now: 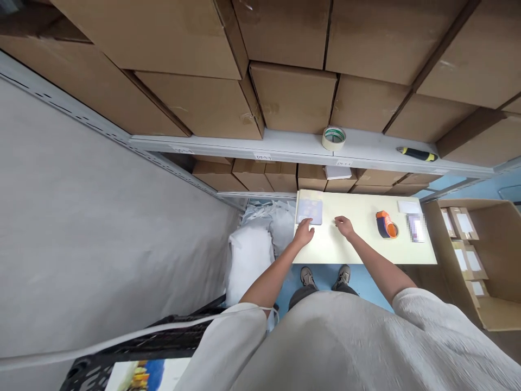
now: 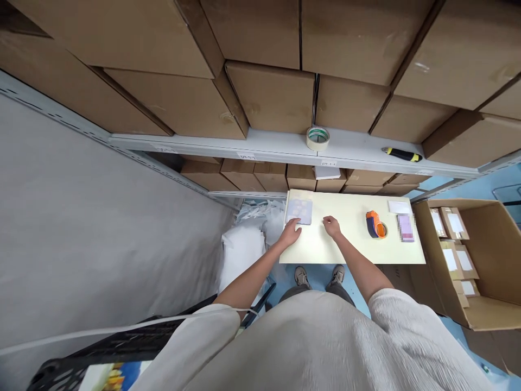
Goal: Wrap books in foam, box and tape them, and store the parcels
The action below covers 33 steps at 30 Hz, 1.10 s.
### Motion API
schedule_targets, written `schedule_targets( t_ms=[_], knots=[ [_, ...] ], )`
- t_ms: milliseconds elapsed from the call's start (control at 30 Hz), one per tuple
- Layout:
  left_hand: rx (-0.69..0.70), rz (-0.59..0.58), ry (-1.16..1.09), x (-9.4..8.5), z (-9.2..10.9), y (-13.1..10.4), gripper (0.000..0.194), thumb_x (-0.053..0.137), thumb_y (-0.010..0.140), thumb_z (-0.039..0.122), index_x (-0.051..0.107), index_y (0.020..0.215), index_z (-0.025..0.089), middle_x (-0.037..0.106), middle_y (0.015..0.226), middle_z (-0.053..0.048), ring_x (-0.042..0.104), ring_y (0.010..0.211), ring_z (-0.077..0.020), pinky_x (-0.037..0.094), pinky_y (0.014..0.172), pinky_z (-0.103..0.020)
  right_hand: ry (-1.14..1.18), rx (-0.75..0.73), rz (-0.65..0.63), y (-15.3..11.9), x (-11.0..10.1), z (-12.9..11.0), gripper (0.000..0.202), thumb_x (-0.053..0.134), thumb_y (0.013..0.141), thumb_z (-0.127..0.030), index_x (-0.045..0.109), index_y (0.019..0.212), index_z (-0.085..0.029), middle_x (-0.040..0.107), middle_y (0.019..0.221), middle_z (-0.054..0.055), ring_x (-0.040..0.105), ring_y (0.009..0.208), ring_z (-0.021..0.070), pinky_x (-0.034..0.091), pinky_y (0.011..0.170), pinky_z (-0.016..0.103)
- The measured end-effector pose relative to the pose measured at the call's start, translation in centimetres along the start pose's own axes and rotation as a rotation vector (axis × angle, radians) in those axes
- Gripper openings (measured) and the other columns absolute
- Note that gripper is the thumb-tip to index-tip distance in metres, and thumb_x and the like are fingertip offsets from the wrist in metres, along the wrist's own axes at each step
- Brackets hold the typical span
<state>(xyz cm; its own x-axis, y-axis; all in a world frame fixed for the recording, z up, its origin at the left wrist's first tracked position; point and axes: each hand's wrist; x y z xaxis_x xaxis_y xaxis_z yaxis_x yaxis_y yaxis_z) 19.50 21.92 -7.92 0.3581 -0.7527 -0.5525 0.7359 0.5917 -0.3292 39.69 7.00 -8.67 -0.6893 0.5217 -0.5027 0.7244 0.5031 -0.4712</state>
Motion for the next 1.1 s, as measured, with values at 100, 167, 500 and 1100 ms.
schedule_targets(
  t_ms=[100, 167, 500, 1100],
  knots=[
    [0.022, 0.006, -0.009, 0.6, 1.1, -0.6, 0.053, 0.061, 0.094, 0.016, 0.064, 0.147, 0.021, 0.060, 0.158, -0.014, 0.052, 0.153, -0.0288, 0.038, 0.131, -0.046, 0.036, 0.001, 0.013, -1.6, -1.6, 0.6, 0.032, 0.065, 0.081, -0.042, 0.074, 0.105, -0.024, 0.077, 0.102, 0.004, 0.071, 0.090, 0.0207, 0.057, 0.079, 0.032],
    [0.044, 0.008, -0.014, 1.0, 1.9, -1.0, 0.052, 0.061, 0.094, 0.015, 0.065, 0.145, 0.021, 0.062, 0.156, -0.014, 0.053, 0.152, -0.0282, 0.039, 0.131, -0.047, 0.082, 0.004, 0.023, -2.8, -2.5, 1.0, 0.031, 0.063, 0.080, -0.040, 0.074, 0.103, -0.023, 0.077, 0.101, 0.004, 0.071, 0.089, 0.0204, 0.056, 0.077, 0.031],
    [0.153, -0.010, -0.047, 2.7, 7.2, -3.7, 0.046, 0.065, 0.093, 0.014, 0.071, 0.138, 0.020, 0.071, 0.146, -0.012, 0.066, 0.137, -0.0264, 0.049, 0.123, -0.043, 0.131, -0.111, 0.064, -6.3, -7.3, 3.2, 0.023, 0.064, 0.076, -0.035, 0.074, 0.093, -0.023, 0.076, 0.090, 0.004, 0.072, 0.089, 0.0232, 0.058, 0.083, 0.036],
    [-0.158, 0.424, -0.224, 10.0, 8.4, -14.0, 0.046, 0.060, 0.096, 0.017, 0.067, 0.142, 0.019, 0.067, 0.149, -0.014, 0.074, 0.117, -0.0239, 0.059, 0.110, -0.041, 0.049, -0.353, -0.484, -5.2, -8.3, 1.9, 0.036, 0.062, 0.078, -0.040, 0.071, 0.107, -0.022, 0.077, 0.099, 0.006, 0.073, 0.089, 0.0227, 0.057, 0.081, 0.036]
  ],
)
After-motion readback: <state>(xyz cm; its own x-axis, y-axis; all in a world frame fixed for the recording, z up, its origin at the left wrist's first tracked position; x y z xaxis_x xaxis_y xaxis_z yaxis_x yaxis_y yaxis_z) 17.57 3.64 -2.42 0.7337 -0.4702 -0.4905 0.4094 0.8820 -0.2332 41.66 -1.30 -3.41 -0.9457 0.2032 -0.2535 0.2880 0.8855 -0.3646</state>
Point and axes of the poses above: each hand's wrist, its own y-axis towards the middle knuckle, its own x-axis out of the palm, z = x × y
